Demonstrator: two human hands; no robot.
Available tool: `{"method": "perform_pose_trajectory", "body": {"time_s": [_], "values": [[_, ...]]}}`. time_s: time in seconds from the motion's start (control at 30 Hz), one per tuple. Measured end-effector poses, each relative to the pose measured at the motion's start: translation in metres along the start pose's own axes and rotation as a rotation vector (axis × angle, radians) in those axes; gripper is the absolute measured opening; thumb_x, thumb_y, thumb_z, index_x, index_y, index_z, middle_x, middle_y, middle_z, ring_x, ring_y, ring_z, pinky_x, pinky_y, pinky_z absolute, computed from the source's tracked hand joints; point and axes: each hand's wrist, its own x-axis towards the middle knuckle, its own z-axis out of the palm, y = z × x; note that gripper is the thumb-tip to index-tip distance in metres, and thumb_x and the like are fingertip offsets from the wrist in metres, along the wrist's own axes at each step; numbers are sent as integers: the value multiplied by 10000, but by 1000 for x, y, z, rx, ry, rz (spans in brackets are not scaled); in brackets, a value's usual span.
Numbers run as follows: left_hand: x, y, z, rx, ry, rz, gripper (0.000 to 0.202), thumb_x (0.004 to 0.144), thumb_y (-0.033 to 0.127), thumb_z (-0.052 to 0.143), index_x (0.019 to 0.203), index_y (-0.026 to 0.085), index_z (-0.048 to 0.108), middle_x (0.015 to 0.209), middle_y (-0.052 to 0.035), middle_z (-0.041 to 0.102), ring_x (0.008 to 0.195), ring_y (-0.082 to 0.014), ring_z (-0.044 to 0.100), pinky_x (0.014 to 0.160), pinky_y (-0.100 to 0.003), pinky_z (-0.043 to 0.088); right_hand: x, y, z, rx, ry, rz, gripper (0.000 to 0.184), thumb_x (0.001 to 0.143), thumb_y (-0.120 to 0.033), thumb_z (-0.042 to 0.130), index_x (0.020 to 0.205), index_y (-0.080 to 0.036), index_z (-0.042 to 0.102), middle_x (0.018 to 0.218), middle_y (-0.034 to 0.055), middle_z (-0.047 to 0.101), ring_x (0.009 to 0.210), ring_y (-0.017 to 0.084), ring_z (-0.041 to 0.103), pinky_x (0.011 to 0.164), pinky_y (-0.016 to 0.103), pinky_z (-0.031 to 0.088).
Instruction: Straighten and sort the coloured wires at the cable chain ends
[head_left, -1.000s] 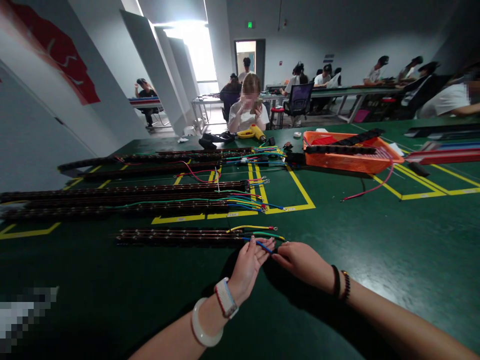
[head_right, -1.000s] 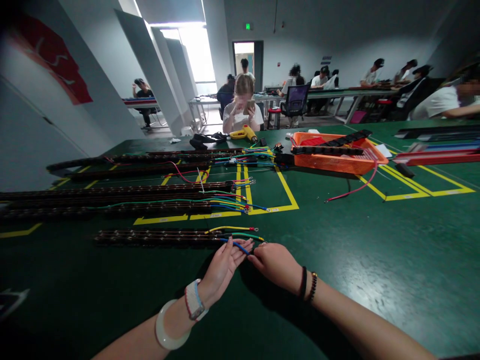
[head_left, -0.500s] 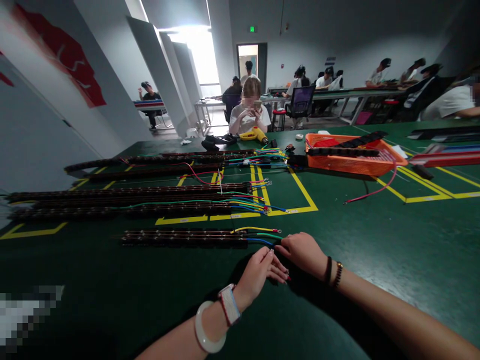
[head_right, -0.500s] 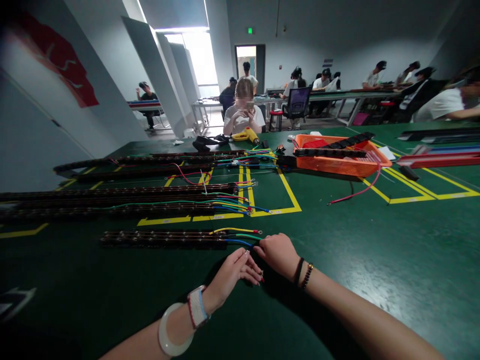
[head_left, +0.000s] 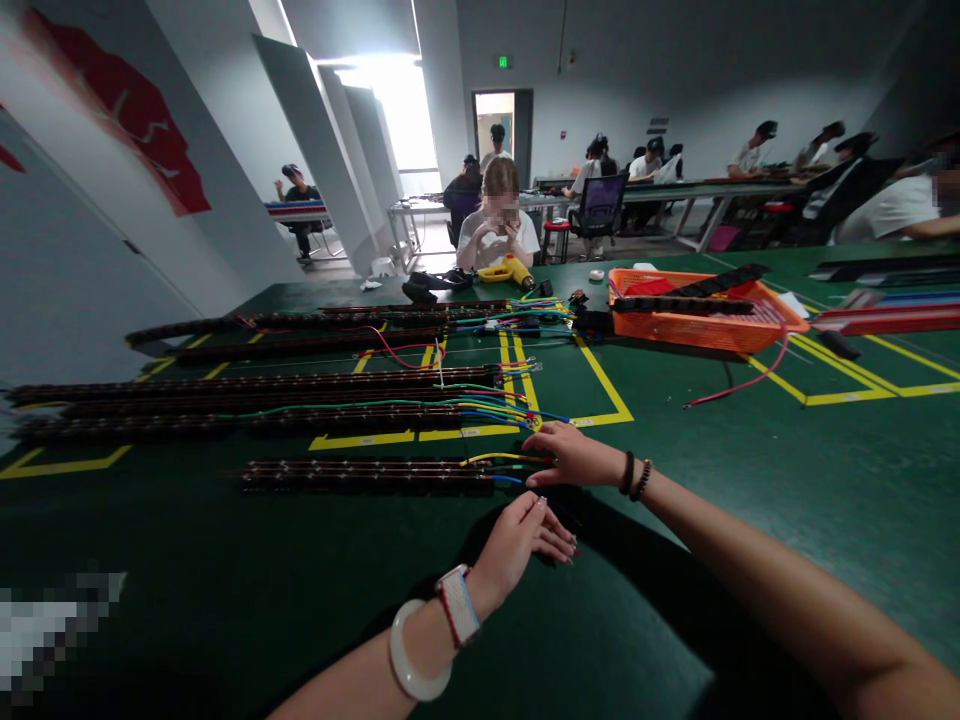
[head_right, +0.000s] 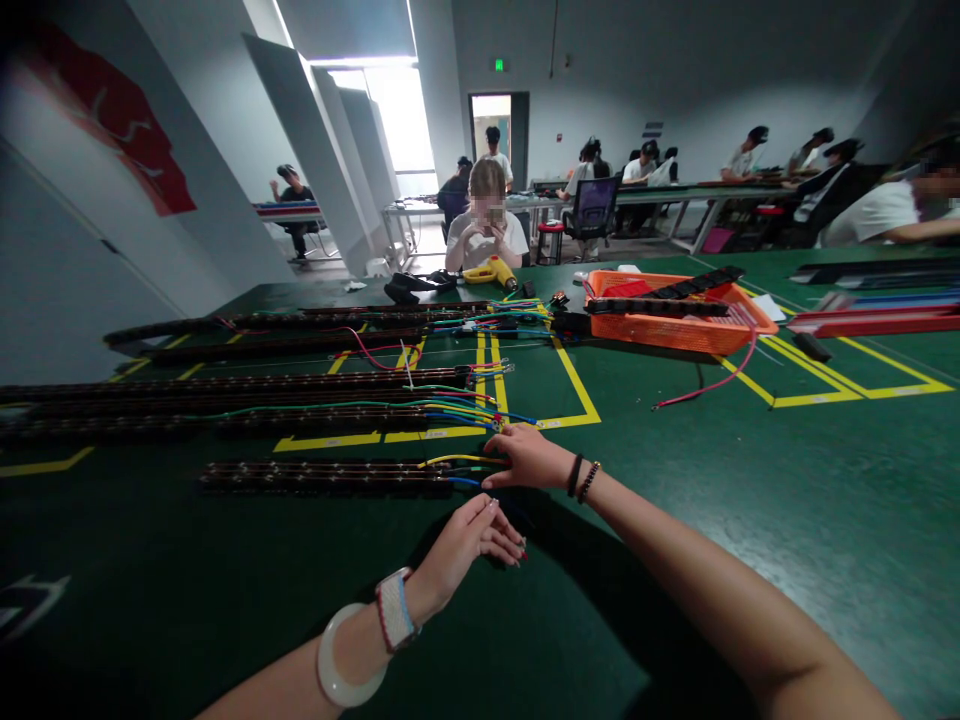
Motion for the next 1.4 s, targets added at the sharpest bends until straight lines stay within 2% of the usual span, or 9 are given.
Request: {"method": "perform_pose_trajectory", "body": {"time_s": [0.2,0.3,0.47,0.63,0.8,1.0,1.13,1.27,1.4], "values": [[4,-5,-4,-44,22,38,286,836,421,519,779,141,502,825,-118,656,753,-205,653,737,-368,496,13,2,10,-35,-171,-105,286,779,-438,628,830,-158,656,739,21,611,671,124,498,640,234,341],[7,-10,-7,-109,60,74,231,834,371,540,841,147,485,865,-111,643,809,-214,649,781,-391,487,14,2,9,-15,-194,-101,204,805,-348,604,772,-152,650,649,-9,589,574,88,444,559,210,286],[11,-17,-8,-245,193,140,228,821,318,571,931,159,451,901,-90,612,854,-217,640,820,-433,476,11,-4,9,-38,-132,-95,182,808,-270,591,682,-146,632,598,-17,576,537,77,413,542,211,269],[10,-16,-7,-357,273,168,168,825,245,573,955,166,502,1011,-88,604,971,-195,612,936,-404,433,4,-19,9,-232,17,-137,242,831,-291,569,633,-158,612,655,14,613,667,125,482,704,277,307],[7,-10,-2,-493,309,147,154,846,191,546,998,201,565,1110,-66,625,1098,-164,557,1006,-309,385,-5,-37,14,-461,49,-205,211,885,-231,479,739,-168,617,728,41,609,736,172,478,728,327,313],[6,-5,0,-548,397,130,103,873,199,517,910,169,609,1003,-68,666,985,-149,613,934,-285,455,-9,-56,30,-642,91,-224,162,859,-107,466,894,-116,624,809,88,607,778,207,484,705,340,351],[7,-3,-3,-546,422,115,85,850,220,560,837,155,613,957,-62,675,977,-150,614,915,-277,462,-12,-70,46,-710,118,-207,209,836,-71,459,944,-73,638,863,132,632,791,223,501,723,361,375],[8,-2,-5,-516,412,120,118,814,259,610,801,142,619,903,-67,682,966,-172,617,901,-295,464,-19,-80,62,-763,161,-155,340,805,-97,491,1115,16,575,995,195,624,906,277,505,808,412,375],[8,-2,-6,-506,407,116,125,807,269,620,782,147,606,853,-51,679,912,-166,631,868,-299,482,-28,-77,55,-653,206,-117,403,830,-131,475,1222,-42,495,1072,169,586,933,257,493,843,400,369]]}}
